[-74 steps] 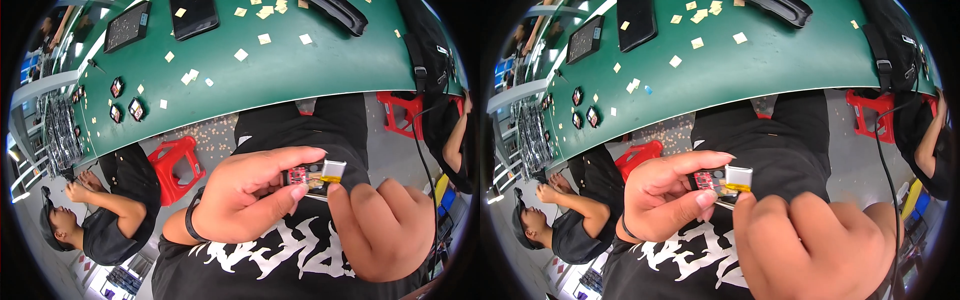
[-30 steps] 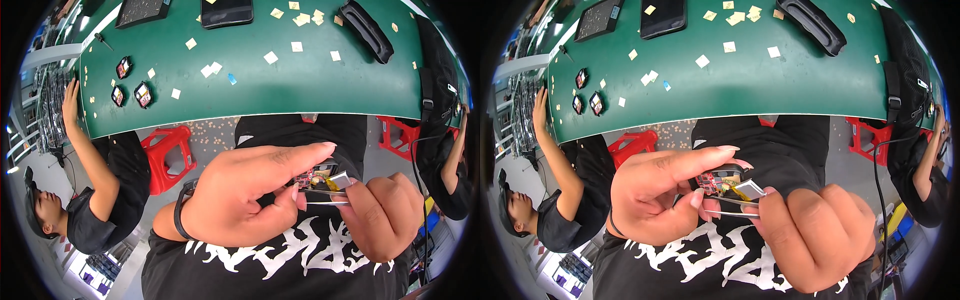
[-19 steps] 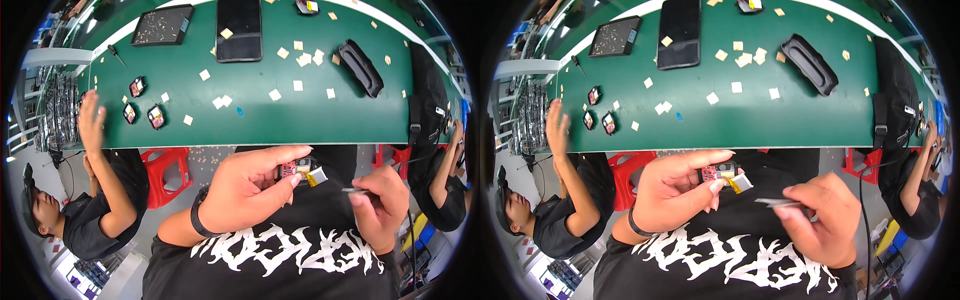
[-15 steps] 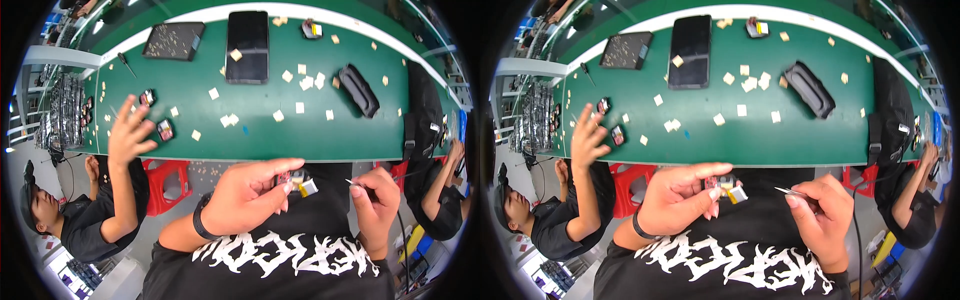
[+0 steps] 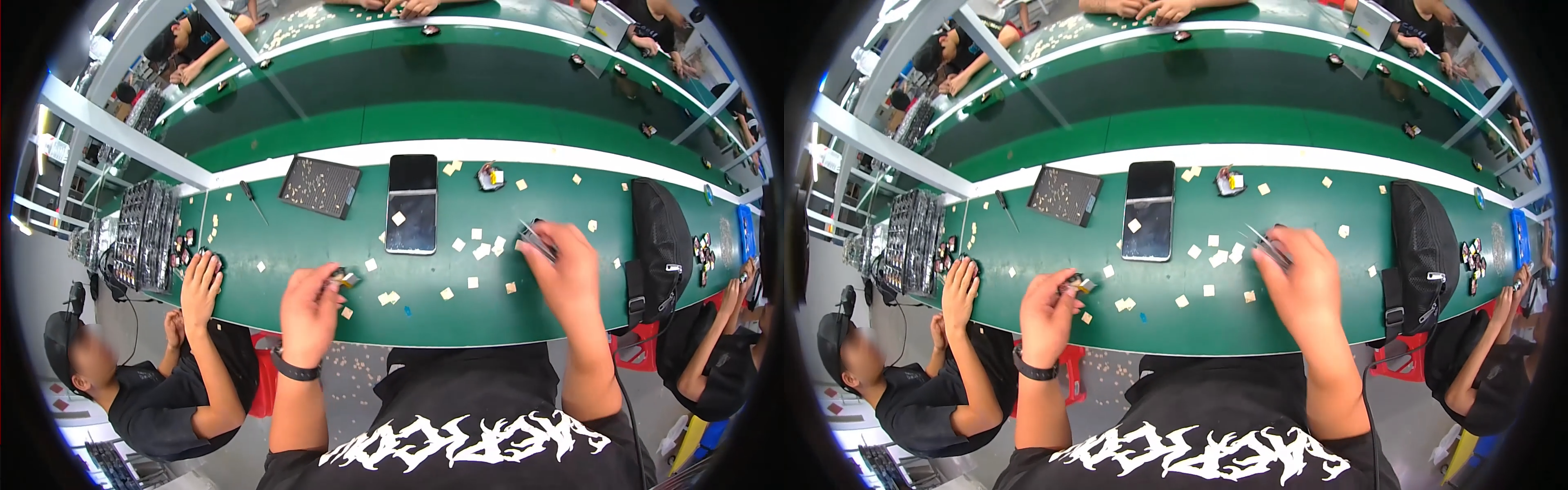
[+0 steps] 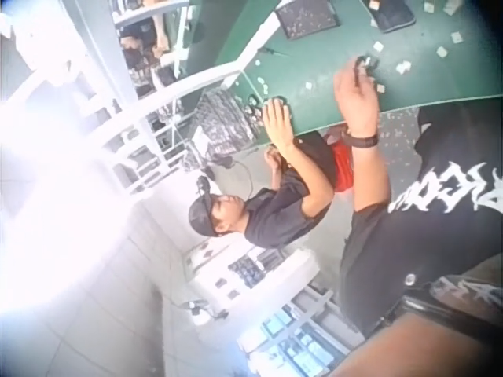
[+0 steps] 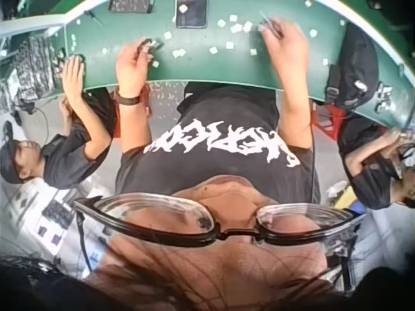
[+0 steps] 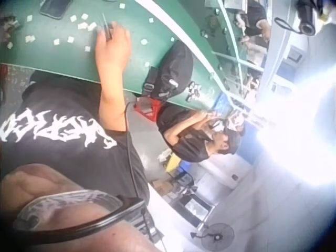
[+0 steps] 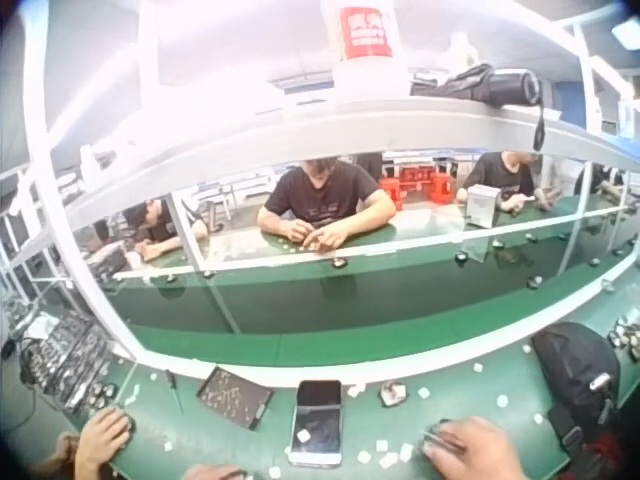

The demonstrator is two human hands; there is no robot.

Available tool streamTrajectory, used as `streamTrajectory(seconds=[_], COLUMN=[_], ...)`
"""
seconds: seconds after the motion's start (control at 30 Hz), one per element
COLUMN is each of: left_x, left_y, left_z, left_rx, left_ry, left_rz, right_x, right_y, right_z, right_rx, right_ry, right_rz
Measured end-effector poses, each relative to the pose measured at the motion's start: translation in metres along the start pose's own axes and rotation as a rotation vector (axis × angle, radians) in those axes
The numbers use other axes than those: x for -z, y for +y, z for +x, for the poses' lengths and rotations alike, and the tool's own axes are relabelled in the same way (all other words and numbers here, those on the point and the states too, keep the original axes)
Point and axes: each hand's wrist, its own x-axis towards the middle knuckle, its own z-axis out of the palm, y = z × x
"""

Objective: The recorder is assembling small electronic components, specifically attaching a small battery and circuit board into a plastic casing using tweezers and hands.

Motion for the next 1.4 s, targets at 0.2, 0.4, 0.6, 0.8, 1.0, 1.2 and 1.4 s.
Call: streamTrajectory(seconds=[0.2, 0.4, 0.6, 0.8, 1.0, 1.2, 1.4], left_x=[0.035, 0.051, -0.055, -0.202, -0.208, -0.178, -0.195], left_y=[-0.046, -0.042, 0.073, 0.143, 0.149, 0.152, 0.131], left_z=[0.041, 0.026, 0.001, -0.043, -0.027, -0.029, -0.028], left_rx=[-0.027, -0.022, -0.295, -0.134, 0.079, -0.332, -0.548], left_ry=[0.108, 0.271, 0.051, -0.767, -0.741, -0.382, -0.125], left_rz=[0.298, 0.662, 0.297, -0.547, -0.599, 0.455, 0.701], right_x=[-0.028, 0.017, 0.055, 0.068, 0.145, 0.321, 0.382], right_y=[0.022, 0.013, 0.038, 0.051, 0.128, 0.258, 0.371], right_z=[0.076, 0.028, -0.089, -0.105, -0.162, -0.201, -0.064], right_rx=[0.026, -0.002, -0.139, -0.101, -0.227, -0.626, -0.321], right_ry=[0.061, 0.097, -0.016, -0.305, -0.567, 0.279, 0.266], right_rz=[-0.092, 0.293, 0.366, 0.634, 0.596, -0.116, -0.748])
